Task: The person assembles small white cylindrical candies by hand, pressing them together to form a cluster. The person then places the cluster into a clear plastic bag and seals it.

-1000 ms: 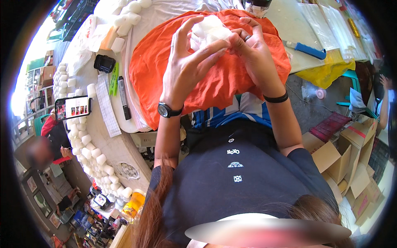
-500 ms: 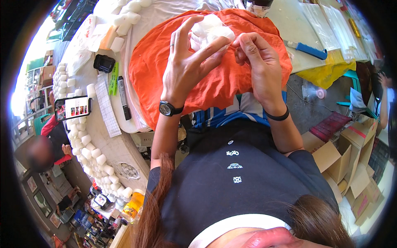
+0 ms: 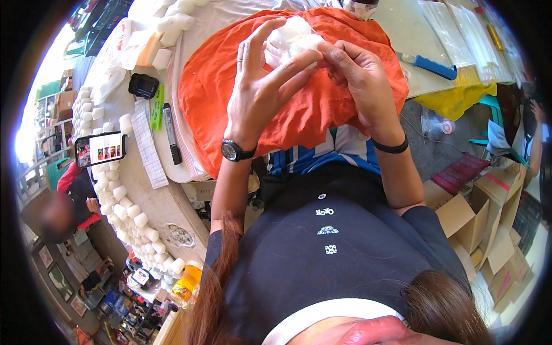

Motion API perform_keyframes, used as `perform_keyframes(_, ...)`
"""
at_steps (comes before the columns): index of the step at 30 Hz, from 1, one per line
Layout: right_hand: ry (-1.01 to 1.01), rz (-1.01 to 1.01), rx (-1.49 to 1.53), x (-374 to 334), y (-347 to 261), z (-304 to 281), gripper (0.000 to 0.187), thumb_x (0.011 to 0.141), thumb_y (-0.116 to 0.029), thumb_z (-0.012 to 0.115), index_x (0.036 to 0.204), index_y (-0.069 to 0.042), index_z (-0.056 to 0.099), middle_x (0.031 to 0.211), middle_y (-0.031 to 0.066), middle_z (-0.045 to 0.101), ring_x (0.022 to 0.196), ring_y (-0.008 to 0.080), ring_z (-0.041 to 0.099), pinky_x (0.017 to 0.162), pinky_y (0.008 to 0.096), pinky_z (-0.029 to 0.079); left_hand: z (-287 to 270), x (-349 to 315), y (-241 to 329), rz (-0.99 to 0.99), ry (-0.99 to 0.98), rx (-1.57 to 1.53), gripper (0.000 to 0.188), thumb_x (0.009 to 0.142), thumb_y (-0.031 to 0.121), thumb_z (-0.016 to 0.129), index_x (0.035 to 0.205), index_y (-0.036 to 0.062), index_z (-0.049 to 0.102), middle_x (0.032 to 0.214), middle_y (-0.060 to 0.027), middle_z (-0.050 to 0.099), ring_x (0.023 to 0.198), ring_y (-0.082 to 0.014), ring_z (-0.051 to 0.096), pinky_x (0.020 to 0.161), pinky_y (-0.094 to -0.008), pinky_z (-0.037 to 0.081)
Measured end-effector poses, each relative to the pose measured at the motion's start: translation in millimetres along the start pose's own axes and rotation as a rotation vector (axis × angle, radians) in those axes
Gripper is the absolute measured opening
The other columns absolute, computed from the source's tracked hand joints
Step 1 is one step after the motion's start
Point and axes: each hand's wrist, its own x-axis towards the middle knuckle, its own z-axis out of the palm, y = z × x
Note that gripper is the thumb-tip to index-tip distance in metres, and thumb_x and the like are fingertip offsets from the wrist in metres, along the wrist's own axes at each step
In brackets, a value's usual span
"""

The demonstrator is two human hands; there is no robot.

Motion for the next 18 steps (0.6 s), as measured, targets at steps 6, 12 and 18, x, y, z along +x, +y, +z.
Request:
perform_keyframes(6, -0.047, 0.048, 0.033, 4.6, -1.5, -2.9, 0.027, 0.101, -0.03, 0.066, 0.094, -0.005, 0.071, 0.082, -0.0057, 0.062, 0.072, -0.0007, 0.047, 0.063, 0.0187, 0.037, -2.6, 2.3, 3.6, -0.007, -0.005, 0.036, 0.046, 0.077, 0.019, 0.083, 0.12, 0.0335, 0.073, 0.138, -0.0106, 0.051, 0.121, -0.0347, 0.054, 0.094, -0.0444, 0.054)
perform_keyframes(12, -0.119, 0.062, -0.058, 5.7, -9.8, -6.8, 0.029, 0.103, -0.032, 0.064, 0.098, -0.004, 0.071, 0.083, -0.005, 0.061, 0.074, 0.0011, 0.048, 0.066, 0.019, 0.039, -9.3, 12.5, -1.6, 0.01, -0.024, 0.032, 0.052, 0.075, 0.018, 0.085, 0.124, 0.028, 0.07, 0.136, -0.0078, 0.052, 0.119, -0.0308, 0.056, 0.093, -0.0419, 0.055)
perform_keyframes(18, -0.154, 0.049, -0.158, 3.4, -6.7, -11.3, 0.032, 0.102, -0.034, 0.064, 0.097, -0.003, 0.071, 0.083, -0.0069, 0.057, 0.073, 0.002, 0.043, 0.067, 0.0198, 0.036, -11.6, 13.0, 0.3, -0.008, -0.015, 0.009, 0.052, 0.074, 0.018, 0.086, 0.123, 0.0233, 0.069, 0.134, -0.0076, 0.052, 0.119, -0.031, 0.056, 0.093, -0.0423, 0.056)
